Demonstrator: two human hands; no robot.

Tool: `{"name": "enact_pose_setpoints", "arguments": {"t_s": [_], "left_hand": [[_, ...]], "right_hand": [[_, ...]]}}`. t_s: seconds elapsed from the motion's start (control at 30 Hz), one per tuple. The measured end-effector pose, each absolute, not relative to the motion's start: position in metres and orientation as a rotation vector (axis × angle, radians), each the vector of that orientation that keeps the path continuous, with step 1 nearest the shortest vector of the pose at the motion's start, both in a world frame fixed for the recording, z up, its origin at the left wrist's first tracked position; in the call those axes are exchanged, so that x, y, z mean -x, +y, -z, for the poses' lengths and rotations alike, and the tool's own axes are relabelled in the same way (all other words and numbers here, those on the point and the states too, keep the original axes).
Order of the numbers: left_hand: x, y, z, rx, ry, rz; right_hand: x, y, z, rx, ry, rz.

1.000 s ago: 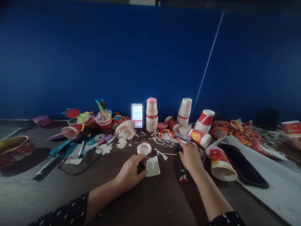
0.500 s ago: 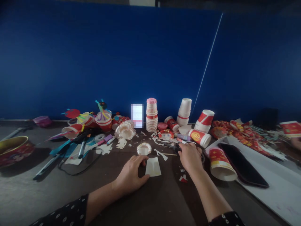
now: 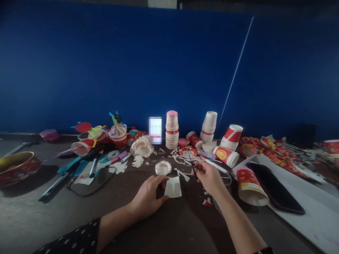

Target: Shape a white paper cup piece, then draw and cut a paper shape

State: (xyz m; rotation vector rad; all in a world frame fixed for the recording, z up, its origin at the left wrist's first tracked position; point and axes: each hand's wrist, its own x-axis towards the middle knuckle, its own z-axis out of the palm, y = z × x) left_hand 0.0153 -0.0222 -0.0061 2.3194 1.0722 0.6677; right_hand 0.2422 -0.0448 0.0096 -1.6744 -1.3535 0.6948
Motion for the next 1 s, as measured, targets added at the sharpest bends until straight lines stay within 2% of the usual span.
{"name": "enact_pose_setpoints", "arguments": {"t_s": [0.07,0.23,0.47,1.0], "left_hand": [[-0.015,-0.022,0.006,-2.321,1.077,-0.660],[-0.015,-0.022,0.005,-2.320,1.069,-0.662],[-0.015,-0.022,0.006,-2.343,1.077,-0.657],[-0.015,-0.021,0.006,-2.314,1.072,-0.676]], "right_hand": [[-0.232,-0.046,-0.010,1.539,-1.249,-0.830],[-0.218,-0.051,-0.014,1.445,-1.228,-0.914],[-0.213,-0.049,-0.002,1.701,-1.317,-0.787],[-0.203,-0.050,0.015,1.686,-1.436,-0.780]]}}
